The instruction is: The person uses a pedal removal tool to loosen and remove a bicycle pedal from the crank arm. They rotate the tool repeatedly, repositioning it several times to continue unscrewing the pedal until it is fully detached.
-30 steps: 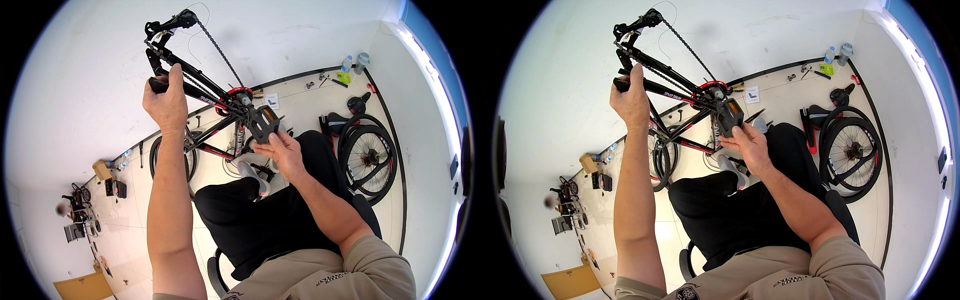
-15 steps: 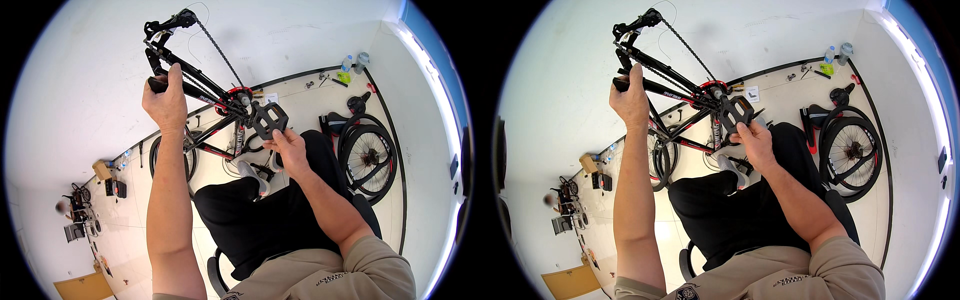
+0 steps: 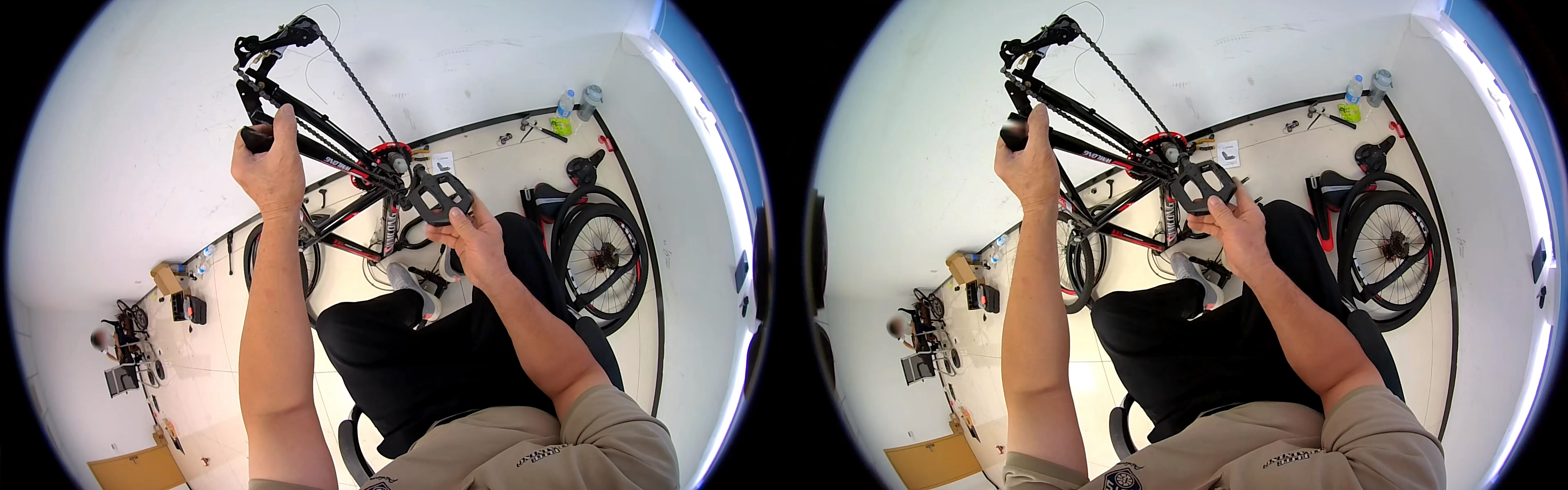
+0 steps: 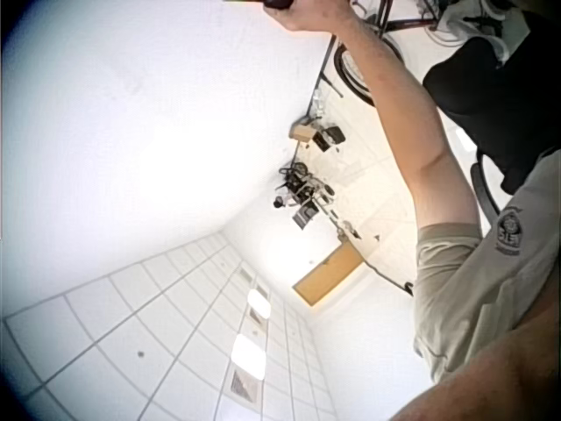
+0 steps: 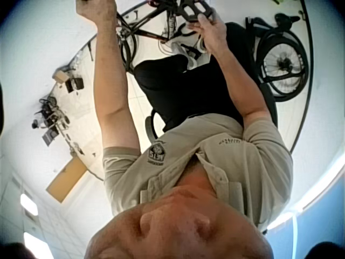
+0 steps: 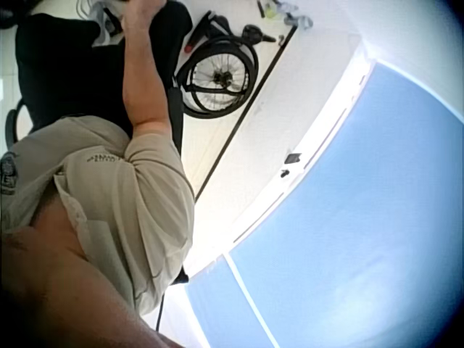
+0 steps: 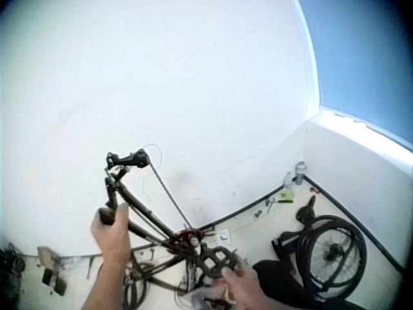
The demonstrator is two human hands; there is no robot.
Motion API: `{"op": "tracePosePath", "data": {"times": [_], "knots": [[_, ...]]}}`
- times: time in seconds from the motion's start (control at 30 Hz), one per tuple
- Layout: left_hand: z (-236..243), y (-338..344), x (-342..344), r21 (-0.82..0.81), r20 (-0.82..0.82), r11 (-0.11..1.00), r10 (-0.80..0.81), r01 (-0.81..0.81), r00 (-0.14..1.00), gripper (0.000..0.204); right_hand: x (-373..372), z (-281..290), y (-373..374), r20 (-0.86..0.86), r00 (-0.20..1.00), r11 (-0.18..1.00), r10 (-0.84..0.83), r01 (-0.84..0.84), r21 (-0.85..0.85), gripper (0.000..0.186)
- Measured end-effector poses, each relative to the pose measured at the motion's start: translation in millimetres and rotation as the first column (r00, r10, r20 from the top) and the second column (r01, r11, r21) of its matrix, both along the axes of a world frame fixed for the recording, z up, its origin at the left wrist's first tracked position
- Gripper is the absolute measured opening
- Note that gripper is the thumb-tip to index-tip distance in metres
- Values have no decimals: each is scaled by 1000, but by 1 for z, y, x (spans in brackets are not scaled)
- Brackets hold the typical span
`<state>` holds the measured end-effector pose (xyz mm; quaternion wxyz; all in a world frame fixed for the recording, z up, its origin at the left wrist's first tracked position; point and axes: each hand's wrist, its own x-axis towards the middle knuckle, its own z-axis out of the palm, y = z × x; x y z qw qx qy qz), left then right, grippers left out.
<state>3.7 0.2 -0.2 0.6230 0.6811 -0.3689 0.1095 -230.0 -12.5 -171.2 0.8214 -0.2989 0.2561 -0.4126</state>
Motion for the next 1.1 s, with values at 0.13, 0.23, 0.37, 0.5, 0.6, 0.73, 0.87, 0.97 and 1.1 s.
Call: {"op": "tracePosePath", "data": {"times": [0.13, 0.23, 0.37, 0.5, 0.6, 0.73, 0.87, 0.97, 1.1], "knots": [[0, -2, -3, 1, -6, 1000, -8, 8, 1000, 41, -3, 9, 3, 42, 999, 999, -33, 34, -27, 68], [2, -1, -3, 17, 5, 1000, 8, -8, 1000, 41, -2, 5, 2, 86, 996, 1000, -7, 8, -7, 66], [2, -1, -2, 25, -3, 1000, 13, -13, 1000, 42, 0, 1, 2, 91, 996, 999, 3, -6, 39, 64], [1, -1, -2, 28, -16, 1000, 3, -3, 1000, 41, 0, 2, 2, 93, 995, 1000, 22, -23, 11, 70], [1, -1, -1, 27, -10, 1000, 8, -8, 1000, 41, 2, 3, 4, 65, 998, 1000, 27, -26, -10, 75], [1, -2, -3, 23, -11, 1000, 4, -3, 1000, 41, 2, 3, 5, 25, 999, 999, 36, -36, -4, 75], [1, -1, -1, 20, -9, 1000, 5, -5, 1000, 41, 1, 7, 8, -137, 985, 994, 103, -106, -15, 74], [0, -2, -1, 11, 0, 1000, 5, -5, 1000, 41, 1, 5, 9, -152, 982, 993, 108, -113, -21, 74], [1, -1, -1, 18, 3, 1000, 5, -5, 1000, 41, 4, -1, 8, -174, 983, 993, 51, -69, -98, 68]]}}
